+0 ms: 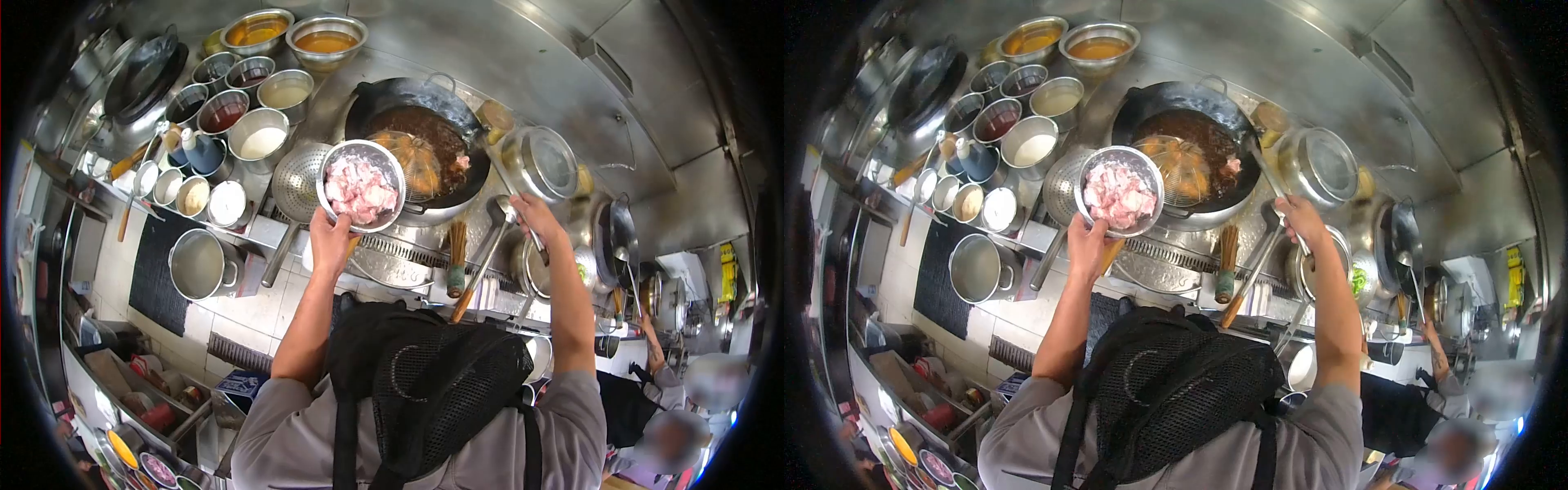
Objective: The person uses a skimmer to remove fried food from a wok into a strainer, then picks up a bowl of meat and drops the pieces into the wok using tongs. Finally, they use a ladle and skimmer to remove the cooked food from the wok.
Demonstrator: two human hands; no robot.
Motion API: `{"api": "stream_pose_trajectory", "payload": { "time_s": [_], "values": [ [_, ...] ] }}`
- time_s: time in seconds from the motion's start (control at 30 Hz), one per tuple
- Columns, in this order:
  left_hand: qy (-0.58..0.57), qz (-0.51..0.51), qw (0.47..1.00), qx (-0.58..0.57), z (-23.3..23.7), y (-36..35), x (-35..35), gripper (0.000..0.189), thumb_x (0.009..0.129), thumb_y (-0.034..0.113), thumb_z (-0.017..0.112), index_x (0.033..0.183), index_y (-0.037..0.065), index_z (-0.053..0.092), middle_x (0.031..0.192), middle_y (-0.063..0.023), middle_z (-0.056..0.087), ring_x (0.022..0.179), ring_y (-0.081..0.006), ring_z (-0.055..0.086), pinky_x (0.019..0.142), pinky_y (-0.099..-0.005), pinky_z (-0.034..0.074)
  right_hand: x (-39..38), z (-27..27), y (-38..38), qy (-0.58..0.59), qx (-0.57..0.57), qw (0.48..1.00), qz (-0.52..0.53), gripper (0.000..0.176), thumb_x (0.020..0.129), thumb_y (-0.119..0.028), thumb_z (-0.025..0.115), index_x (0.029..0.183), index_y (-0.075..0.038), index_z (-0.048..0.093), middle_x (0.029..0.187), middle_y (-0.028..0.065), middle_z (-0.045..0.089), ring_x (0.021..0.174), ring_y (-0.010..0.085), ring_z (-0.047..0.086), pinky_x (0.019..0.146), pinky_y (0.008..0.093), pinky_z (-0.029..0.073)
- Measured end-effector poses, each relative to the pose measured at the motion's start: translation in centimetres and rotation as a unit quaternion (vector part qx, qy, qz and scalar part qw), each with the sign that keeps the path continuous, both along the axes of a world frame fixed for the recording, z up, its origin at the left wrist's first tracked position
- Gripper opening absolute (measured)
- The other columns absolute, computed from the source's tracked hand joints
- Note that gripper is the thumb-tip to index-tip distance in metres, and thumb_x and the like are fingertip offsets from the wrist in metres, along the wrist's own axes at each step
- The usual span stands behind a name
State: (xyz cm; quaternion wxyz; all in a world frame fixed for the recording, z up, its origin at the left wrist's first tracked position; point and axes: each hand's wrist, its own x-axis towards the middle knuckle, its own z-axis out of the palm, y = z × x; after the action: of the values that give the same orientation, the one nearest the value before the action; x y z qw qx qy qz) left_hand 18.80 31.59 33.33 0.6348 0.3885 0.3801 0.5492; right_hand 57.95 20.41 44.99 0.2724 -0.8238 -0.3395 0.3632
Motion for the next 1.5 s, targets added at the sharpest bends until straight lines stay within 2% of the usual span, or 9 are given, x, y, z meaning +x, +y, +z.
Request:
{"api": "stream_pose_trajectory", "payload": {
  "time_s": [0.13, 0.2, 0.3, 0.67, 0.7, 0.83, 1.03, 1.27, 1.5],
  "values": [
    [0.038, 0.004, 0.999, 0.016, -0.8, 1.0, 0.8, 0.016, 0.09, 0.005, 0.06, 0.1, -0.007, 0.057, 0.094, -0.0109, 0.057, 0.072, -0.016, 0.063, 0.057, -0.0302, 0.06, -5.8, 2.7, -2.5, -0.154, 0.103, 0.981, 0.06, 0.06, 0.094, -0.039, 0.066, 0.139, -0.001, 0.053, 0.077, 0.0116, 0.064, 0.052, 0.0173, 0.058, 0.044, 0.0311, 0.045],
    [0.057, 0.02, 0.998, 0.022, -1.9, 2.0, 1.6, 0.018, 0.088, 0.007, 0.063, 0.096, -0.008, 0.056, 0.099, -0.0125, 0.051, 0.073, -0.0176, 0.061, 0.054, -0.0313, 0.06, -6.9, 3.3, -3.5, -0.367, 0.259, 0.854, 0.265, 0.062, 0.091, -0.039, 0.069, 0.139, -0.003, 0.053, 0.092, 0.0166, 0.07, 0.073, 0.0249, 0.069, 0.063, 0.0372, 0.055],
    [0.127, 0.016, 0.991, 0.048, -0.6, 2.3, 2.6, 0.02, 0.087, 0.008, 0.065, 0.086, -0.007, 0.053, 0.102, -0.0137, 0.045, 0.075, -0.0206, 0.058, 0.051, -0.0324, 0.059, -11.2, 6.5, -3.8, -0.288, 0.177, 0.886, 0.316, 0.064, 0.087, -0.039, 0.072, 0.14, -0.008, 0.054, 0.105, 0.0205, 0.07, 0.096, 0.0339, 0.069, 0.083, 0.0437, 0.054],
    [0.285, 0.083, 0.941, 0.163, -1.4, 1.9, 4.6, 0.015, 0.087, 0.008, 0.063, 0.09, -0.004, 0.055, 0.093, -0.0102, 0.05, 0.074, -0.0169, 0.057, 0.055, -0.0307, 0.054, -9.6, 6.5, -5.3, -0.386, 0.119, 0.875, 0.268, 0.049, 0.091, -0.032, 0.067, 0.136, -0.016, 0.058, 0.103, 0.0205, 0.069, 0.093, 0.0416, 0.066, 0.081, 0.049, 0.053],
    [0.378, 0.122, 0.884, 0.246, -1.6, 2.1, 4.8, 0.013, 0.088, 0.007, 0.062, 0.092, -0.003, 0.058, 0.091, -0.0086, 0.053, 0.071, -0.0148, 0.056, 0.057, -0.0289, 0.052, -8.8, 4.9, -4.5, -0.378, 0.137, 0.87, 0.286, 0.048, 0.091, -0.031, 0.067, 0.136, -0.016, 0.058, 0.105, 0.0205, 0.069, 0.095, 0.0417, 0.066, 0.082, 0.0492, 0.053],
    [0.205, 0.03, 0.969, 0.137, -0.4, 2.9, 6.3, 0.012, 0.09, 0.003, 0.059, 0.1, -0.004, 0.059, 0.085, -0.0061, 0.063, 0.066, -0.0115, 0.059, 0.057, -0.0282, 0.053, -6.9, 5.2, -4.1, -0.364, 0.153, 0.874, 0.283, 0.044, 0.092, -0.028, 0.066, 0.133, -0.013, 0.061, 0.113, 0.0198, 0.069, 0.1, 0.0413, 0.065, 0.086, 0.0485, 0.052],
    [0.065, 0.011, 0.997, 0.046, 0.6, 3.1, 7.4, 0.02, 0.09, 0.002, 0.056, 0.109, -0.004, 0.056, 0.094, -0.0112, 0.065, 0.076, -0.0169, 0.067, 0.06, -0.0304, 0.059, -2.9, 5.5, -4.5, -0.313, 0.21, 0.909, 0.179, 0.04, 0.091, -0.025, 0.068, 0.127, -0.006, 0.065, 0.114, 0.0227, 0.068, 0.106, 0.0421, 0.064, 0.09, 0.0451, 0.051],
    [0.082, -0.007, 0.997, 0.007, -0.2, 2.4, 7.0, 0.025, 0.09, -0.001, 0.054, 0.114, -0.003, 0.054, 0.102, -0.0125, 0.065, 0.082, -0.0199, 0.069, 0.064, -0.0315, 0.06, 0.8, 1.3, 2.3, -0.439, -0.014, 0.883, 0.164, 0.049, 0.091, -0.04, 0.065, 0.131, -0.012, 0.062, 0.116, 0.023, 0.068, 0.108, 0.0406, 0.064, 0.094, 0.0484, 0.05],
    [0.092, 0.006, 0.996, -0.006, 0.4, 1.3, 5.8, 0.023, 0.091, 0.003, 0.056, 0.113, -0.002, 0.056, 0.1, -0.0107, 0.065, 0.081, -0.0165, 0.067, 0.064, -0.0293, 0.059, 1.7, 0.1, 5.5, -0.443, -0.04, 0.883, 0.148, 0.058, 0.09, -0.045, 0.065, 0.14, -0.018, 0.054, 0.115, 0.0199, 0.069, 0.11, 0.0383, 0.065, 0.095, 0.0471, 0.051]
  ]
}}
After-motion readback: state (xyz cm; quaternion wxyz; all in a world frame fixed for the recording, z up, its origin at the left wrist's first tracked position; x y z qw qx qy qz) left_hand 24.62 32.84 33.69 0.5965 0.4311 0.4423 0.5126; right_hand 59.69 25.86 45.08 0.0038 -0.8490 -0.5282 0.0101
